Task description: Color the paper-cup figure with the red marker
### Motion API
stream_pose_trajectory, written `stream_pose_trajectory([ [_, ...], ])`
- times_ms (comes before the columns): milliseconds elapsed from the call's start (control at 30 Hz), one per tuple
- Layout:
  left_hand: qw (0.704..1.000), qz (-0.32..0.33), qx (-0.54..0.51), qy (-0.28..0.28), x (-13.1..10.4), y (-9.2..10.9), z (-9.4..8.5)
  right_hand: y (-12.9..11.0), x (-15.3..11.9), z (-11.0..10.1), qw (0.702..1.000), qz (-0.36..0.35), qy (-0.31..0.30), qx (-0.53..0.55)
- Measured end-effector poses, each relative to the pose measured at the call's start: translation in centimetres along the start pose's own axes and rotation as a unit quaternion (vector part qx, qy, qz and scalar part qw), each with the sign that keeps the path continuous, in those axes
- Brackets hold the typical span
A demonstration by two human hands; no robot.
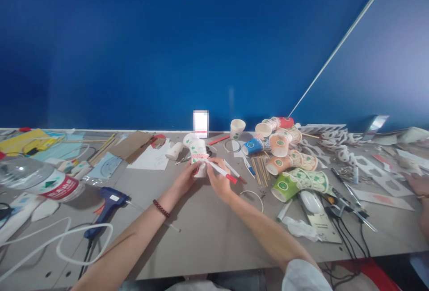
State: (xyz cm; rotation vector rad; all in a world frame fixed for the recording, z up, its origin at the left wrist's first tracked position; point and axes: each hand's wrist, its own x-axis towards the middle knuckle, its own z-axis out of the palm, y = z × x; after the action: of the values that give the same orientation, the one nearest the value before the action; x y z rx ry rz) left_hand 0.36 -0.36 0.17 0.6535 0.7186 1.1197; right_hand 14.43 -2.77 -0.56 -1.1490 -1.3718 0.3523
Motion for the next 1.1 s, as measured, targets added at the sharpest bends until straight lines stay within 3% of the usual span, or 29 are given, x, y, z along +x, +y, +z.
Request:
stream_pose_trajectory([
  [400, 1.0, -0.002, 0.004, -0.014, -0.2, 0.4, 0.3, -0.2, 0.0, 0.0, 1.0, -0.008, 0.012, 0.005],
  [800, 0.999, 0.01, -0.049, -0.014, 0.5, -0.7, -0.5, -0.3, 0.0, 0.0, 1.0, -0.007, 0.005, 0.022],
  [1100, 1.0, 0.009, -0.004, -0.003, 0.5, -0.8, -0.5, -0.2, -0.2, 0.0, 1.0, -0.027, -0.001, 0.01],
])
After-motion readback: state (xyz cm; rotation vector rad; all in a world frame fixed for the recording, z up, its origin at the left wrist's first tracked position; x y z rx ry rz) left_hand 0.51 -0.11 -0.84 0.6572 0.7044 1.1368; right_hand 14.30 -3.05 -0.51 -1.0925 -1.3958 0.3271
